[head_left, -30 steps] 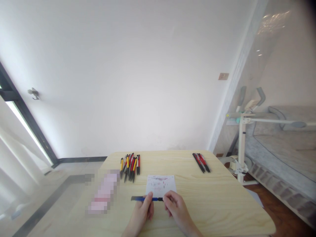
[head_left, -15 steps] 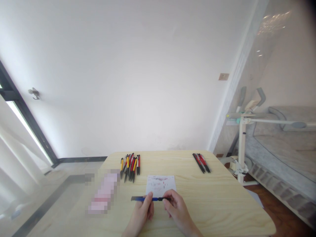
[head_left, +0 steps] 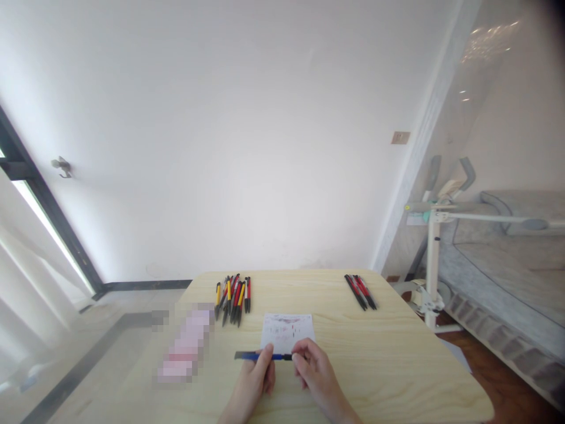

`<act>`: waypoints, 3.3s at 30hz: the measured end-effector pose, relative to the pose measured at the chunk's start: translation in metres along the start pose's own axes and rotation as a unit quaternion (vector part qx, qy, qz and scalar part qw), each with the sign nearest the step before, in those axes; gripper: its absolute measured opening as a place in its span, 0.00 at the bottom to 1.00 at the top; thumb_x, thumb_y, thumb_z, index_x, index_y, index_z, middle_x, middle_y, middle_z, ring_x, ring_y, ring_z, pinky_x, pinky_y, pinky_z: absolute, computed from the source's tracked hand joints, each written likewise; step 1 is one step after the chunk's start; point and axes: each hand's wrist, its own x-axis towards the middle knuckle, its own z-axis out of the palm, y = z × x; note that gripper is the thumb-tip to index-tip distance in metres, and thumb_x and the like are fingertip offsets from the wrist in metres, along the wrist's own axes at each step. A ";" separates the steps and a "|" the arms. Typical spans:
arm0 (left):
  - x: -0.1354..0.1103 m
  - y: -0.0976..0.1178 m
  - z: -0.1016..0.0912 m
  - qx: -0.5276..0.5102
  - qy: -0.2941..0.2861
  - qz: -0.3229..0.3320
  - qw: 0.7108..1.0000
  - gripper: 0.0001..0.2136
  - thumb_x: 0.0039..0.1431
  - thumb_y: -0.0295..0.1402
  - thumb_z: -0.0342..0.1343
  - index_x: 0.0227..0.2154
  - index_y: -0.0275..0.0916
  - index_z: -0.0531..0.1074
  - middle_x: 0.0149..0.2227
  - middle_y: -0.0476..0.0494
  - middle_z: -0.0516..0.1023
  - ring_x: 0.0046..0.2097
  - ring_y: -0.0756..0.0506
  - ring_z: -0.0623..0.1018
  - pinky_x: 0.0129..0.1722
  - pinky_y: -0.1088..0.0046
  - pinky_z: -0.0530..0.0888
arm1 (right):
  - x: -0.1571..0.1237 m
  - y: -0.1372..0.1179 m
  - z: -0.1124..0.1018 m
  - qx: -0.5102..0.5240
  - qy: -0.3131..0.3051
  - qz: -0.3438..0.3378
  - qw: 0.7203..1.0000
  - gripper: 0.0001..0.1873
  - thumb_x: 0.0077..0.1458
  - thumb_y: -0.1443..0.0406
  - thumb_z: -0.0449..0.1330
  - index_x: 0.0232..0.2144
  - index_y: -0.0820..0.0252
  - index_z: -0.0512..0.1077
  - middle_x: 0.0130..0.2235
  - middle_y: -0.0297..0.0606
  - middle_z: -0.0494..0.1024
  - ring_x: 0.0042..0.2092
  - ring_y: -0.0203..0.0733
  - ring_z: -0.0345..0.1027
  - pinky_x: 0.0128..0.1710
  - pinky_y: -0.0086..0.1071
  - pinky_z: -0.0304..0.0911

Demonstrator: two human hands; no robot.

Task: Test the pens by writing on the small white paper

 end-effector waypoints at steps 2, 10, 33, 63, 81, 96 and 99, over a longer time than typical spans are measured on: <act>0.000 0.000 -0.001 0.000 -0.001 0.004 1.000 0.28 0.53 0.53 0.40 0.05 0.41 0.56 0.07 0.53 0.55 0.14 0.52 0.61 0.19 0.75 0.60 | 0.000 -0.001 0.000 -0.017 0.003 0.006 1.000 0.18 0.50 0.51 0.54 0.24 0.61 0.63 0.19 0.27 0.63 0.18 0.28 0.54 0.14 0.21 0.50; 0.000 -0.002 -0.002 -0.004 -0.004 0.012 1.000 0.28 0.55 0.51 0.40 0.06 0.41 0.57 0.07 0.53 0.55 0.14 0.52 0.61 0.19 0.75 0.59 | -0.002 -0.004 0.001 -0.048 0.004 0.018 0.999 0.23 0.52 0.49 0.51 0.20 0.64 0.66 0.18 0.31 0.65 0.18 0.29 0.56 0.16 0.23 0.51; 0.002 -0.007 -0.001 -0.039 0.000 0.013 0.999 0.27 0.54 0.50 0.42 0.06 0.41 0.57 0.06 0.54 0.54 0.13 0.52 0.60 0.17 0.75 0.57 | -0.001 0.004 -0.002 -0.009 -0.022 -0.001 1.000 0.09 0.50 0.61 0.56 0.30 0.61 0.64 0.20 0.26 0.62 0.19 0.28 0.54 0.14 0.20 0.51; 0.003 -0.009 -0.001 -0.049 0.000 0.016 0.999 0.27 0.56 0.49 0.42 0.06 0.40 0.57 0.07 0.54 0.53 0.13 0.53 0.60 0.17 0.75 0.57 | -0.002 0.007 -0.003 0.017 -0.017 -0.025 0.999 0.05 0.47 0.66 0.57 0.29 0.59 0.63 0.25 0.27 0.62 0.21 0.27 0.53 0.15 0.19 0.52; 0.002 -0.005 0.000 -0.046 0.003 0.011 0.999 0.27 0.54 0.51 0.42 0.07 0.41 0.57 0.07 0.54 0.53 0.13 0.52 0.60 0.17 0.75 0.56 | 0.001 0.012 -0.006 0.035 -0.014 -0.007 0.999 0.08 0.46 0.64 0.59 0.29 0.59 0.64 0.22 0.26 0.62 0.19 0.27 0.53 0.13 0.19 0.52; 0.004 -0.010 -0.001 -0.054 -0.004 0.012 0.998 0.27 0.54 0.51 0.42 0.06 0.40 0.57 0.07 0.54 0.53 0.13 0.53 0.60 0.17 0.75 0.57 | 0.000 0.002 -0.006 0.053 0.007 0.002 0.999 0.12 0.43 0.60 0.61 0.28 0.60 0.64 0.19 0.25 0.63 0.18 0.27 0.53 0.13 0.20 0.52; 0.004 -0.011 -0.002 -0.050 -0.004 0.010 0.999 0.27 0.55 0.51 0.42 0.06 0.40 0.58 0.07 0.54 0.53 0.13 0.53 0.60 0.17 0.76 0.57 | 0.001 0.003 -0.006 0.055 0.006 -0.001 0.998 0.12 0.43 0.60 0.61 0.28 0.60 0.64 0.19 0.26 0.63 0.18 0.27 0.53 0.13 0.20 0.53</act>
